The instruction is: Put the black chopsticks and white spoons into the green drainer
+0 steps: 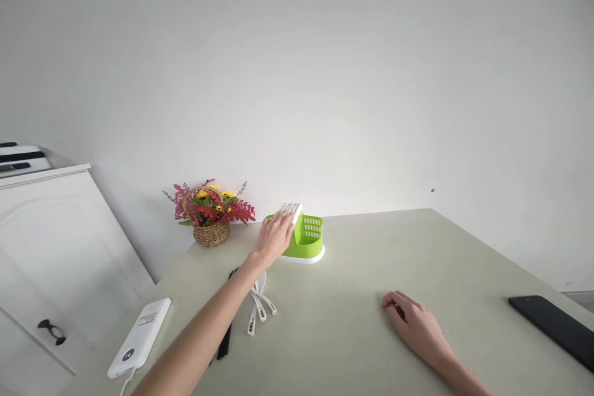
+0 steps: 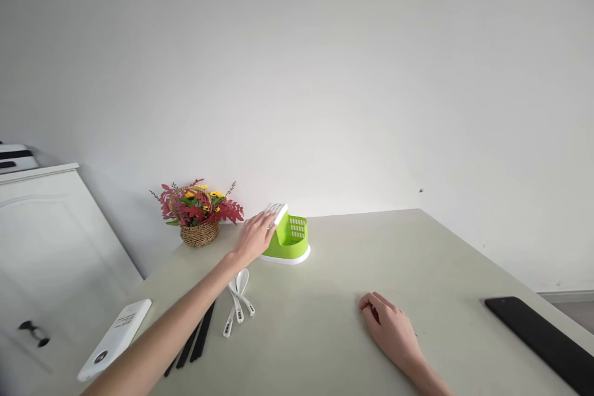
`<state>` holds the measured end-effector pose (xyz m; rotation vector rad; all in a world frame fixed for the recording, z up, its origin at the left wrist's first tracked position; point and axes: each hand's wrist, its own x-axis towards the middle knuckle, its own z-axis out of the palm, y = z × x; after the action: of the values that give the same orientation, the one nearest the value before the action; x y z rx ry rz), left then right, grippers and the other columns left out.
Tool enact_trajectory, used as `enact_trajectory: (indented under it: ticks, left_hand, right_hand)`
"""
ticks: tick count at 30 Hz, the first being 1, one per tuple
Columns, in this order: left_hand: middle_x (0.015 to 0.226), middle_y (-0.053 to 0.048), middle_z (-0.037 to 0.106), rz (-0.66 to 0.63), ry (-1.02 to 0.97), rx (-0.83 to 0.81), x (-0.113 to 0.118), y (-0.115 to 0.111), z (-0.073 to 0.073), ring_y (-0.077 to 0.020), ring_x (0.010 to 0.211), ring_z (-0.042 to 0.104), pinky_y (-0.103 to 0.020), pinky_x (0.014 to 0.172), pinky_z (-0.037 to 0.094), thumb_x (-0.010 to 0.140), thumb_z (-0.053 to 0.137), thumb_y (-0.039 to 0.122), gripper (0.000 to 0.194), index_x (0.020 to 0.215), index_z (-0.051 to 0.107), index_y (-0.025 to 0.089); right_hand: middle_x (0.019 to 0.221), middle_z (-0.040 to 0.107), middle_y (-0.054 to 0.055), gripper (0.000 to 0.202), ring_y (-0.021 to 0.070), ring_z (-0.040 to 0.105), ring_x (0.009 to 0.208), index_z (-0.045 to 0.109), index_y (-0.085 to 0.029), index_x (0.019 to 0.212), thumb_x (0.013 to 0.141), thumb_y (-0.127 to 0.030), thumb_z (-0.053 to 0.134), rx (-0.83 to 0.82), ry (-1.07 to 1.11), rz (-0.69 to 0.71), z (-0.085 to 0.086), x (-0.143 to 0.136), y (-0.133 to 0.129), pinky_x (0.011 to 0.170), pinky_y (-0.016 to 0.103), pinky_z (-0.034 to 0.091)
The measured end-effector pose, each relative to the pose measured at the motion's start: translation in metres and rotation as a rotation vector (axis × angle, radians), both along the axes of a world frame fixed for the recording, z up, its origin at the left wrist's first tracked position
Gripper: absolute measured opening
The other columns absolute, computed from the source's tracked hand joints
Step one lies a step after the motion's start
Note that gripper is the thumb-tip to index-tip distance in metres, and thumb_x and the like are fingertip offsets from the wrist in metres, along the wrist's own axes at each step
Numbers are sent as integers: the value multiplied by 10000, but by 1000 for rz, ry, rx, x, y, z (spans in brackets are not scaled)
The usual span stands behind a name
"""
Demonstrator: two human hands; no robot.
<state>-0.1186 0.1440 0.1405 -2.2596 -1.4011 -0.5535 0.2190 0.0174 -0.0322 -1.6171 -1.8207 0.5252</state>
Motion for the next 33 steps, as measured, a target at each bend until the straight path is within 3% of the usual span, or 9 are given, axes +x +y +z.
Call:
enact_trajectory:
  ticks: [4, 8, 15, 19, 23, 26, 28, 30, 33]
  left_hand:
    - [1452, -111, 606, 106, -5, -2, -48, 1, 8, -275, 1346, 545, -451, 1076, 467, 1026, 414, 306, 399, 1379, 583, 229]
    - [1456, -122, 602, 176, -20, 12, -78, -5, 9, -313, 1362, 524, -478, 1056, 469, 1018, 412, 308, 412, 1382, 584, 225]
    - [1474, -127, 584, 236, -23, 43, -106, -13, 6, -321, 1397, 479, -473, 1054, 461, 1035, 354, 359, 457, 1409, 567, 208]
    - [1505, -108, 555, 273, -32, 47, -110, -17, 8, -318, 1407, 462, -457, 1062, 455, 1030, 357, 361, 455, 1422, 552, 238]
    - [1565, -122, 462, 225, -136, 164, -84, -47, 6, -355, 1411, 435, -528, 1140, 375, 1023, 389, 361, 440, 1417, 547, 242]
    - [1479, -144, 503, 92, -377, 229, -42, -91, -12, -315, 1377, 469, -498, 1156, 378, 1031, 400, 384, 404, 1378, 547, 239]
    - [1343, -121, 585, -17, -558, 82, -11, -123, -34, -270, 1272, 556, -421, 1059, 475, 1040, 379, 392, 340, 1277, 593, 273]
    - [1142, -84, 665, -91, -721, -173, 14, -151, -60, -227, 1025, 647, -340, 849, 546, 1042, 370, 427, 308, 1131, 636, 301]
    - [759, -23, 629, -99, -799, -558, 32, -179, -98, -188, 635, 573, -308, 592, 464, 1003, 433, 530, 353, 839, 627, 285]
  right_hand:
    - [843, 693, -17, 233, 162, 575, 625, 597, -288, 845, 910, -341, 380, -4, 0, 5, -1, 0, 0, 614, 277, 438]
    - [841, 690, -18, 241, 169, 586, 644, 595, -291, 846, 914, -338, 369, -13, 2, 4, -2, 1, 0, 623, 280, 438]
    - [849, 705, -24, 230, 163, 602, 648, 607, -290, 838, 905, -350, 396, 3, -3, 0, -1, -1, 1, 623, 273, 447]
    - [859, 712, -21, 238, 164, 613, 645, 615, -291, 847, 908, -349, 392, 9, 1, -2, -2, 0, 1, 631, 277, 455]
    - [847, 703, -23, 241, 170, 608, 651, 608, -295, 844, 914, -349, 383, 5, 9, -2, -4, -1, 1, 629, 279, 449]
    - [838, 693, -32, 220, 171, 600, 660, 594, -297, 838, 911, -339, 391, 5, 9, 2, -4, -2, 1, 626, 276, 435]
    - [834, 686, -33, 206, 170, 592, 656, 584, -295, 835, 908, -334, 396, 9, 4, 9, -4, -3, 0, 630, 277, 428]
    - [824, 678, -33, 198, 169, 581, 645, 576, -293, 832, 908, -333, 398, 11, -4, 16, -4, -4, 0, 630, 278, 421]
    - [821, 672, -30, 207, 170, 575, 644, 568, -290, 833, 920, -343, 387, 8, -10, 23, -5, -4, 0, 626, 282, 416]
